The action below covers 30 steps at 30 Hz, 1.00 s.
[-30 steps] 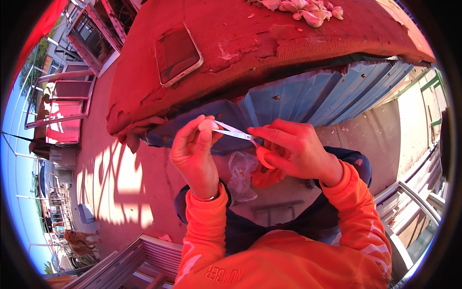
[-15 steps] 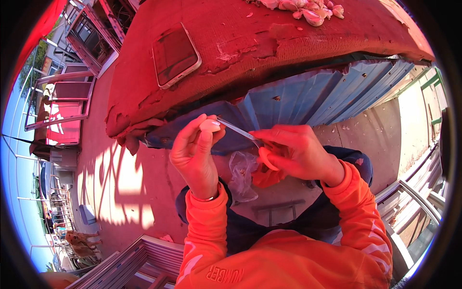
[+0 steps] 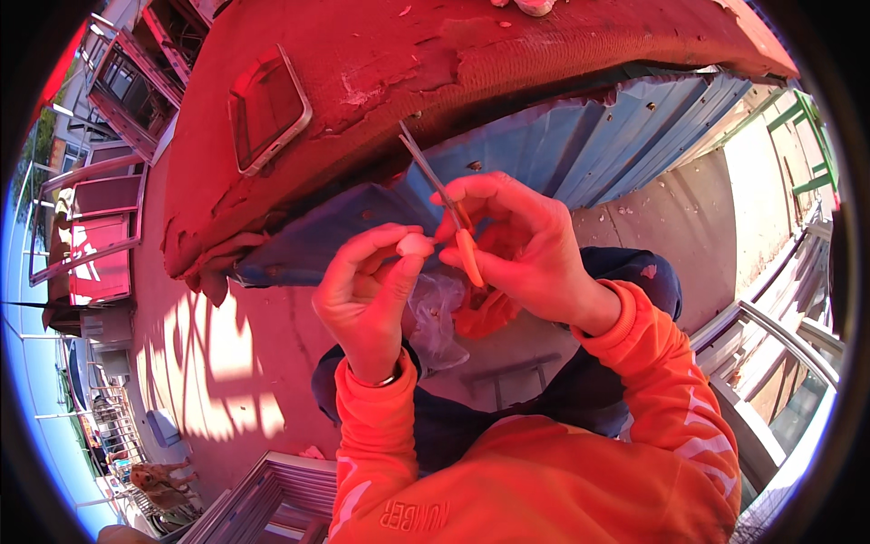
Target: The person peels garlic cloves by hand and uses scissors to trim the ends. They work over a red surface, placing peeled cloves into a plastic bag and discarding skins. The task continues with repetitive peeling and trimming actions.
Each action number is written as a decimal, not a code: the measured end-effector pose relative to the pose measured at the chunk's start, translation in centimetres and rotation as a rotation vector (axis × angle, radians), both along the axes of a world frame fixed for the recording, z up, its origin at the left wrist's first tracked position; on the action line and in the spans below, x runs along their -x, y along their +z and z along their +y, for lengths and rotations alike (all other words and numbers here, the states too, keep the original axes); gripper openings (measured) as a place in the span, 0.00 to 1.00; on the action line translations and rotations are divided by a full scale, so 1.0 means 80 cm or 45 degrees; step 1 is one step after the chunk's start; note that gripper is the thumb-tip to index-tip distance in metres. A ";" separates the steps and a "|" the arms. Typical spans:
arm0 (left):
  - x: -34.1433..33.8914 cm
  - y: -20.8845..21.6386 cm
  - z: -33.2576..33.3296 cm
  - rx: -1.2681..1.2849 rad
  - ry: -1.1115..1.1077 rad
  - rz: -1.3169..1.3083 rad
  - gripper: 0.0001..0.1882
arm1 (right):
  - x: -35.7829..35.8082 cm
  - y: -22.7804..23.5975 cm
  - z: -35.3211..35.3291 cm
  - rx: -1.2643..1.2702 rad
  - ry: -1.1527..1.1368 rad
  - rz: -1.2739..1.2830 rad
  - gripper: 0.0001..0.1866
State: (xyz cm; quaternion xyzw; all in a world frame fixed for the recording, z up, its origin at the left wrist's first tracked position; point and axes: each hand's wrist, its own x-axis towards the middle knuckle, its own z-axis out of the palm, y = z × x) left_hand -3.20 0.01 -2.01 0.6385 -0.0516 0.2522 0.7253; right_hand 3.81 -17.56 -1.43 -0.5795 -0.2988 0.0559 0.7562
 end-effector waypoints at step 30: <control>-0.006 0.004 0.026 0.294 0.226 -0.106 0.15 | -0.006 -0.006 -0.004 0.515 -0.177 -0.642 0.24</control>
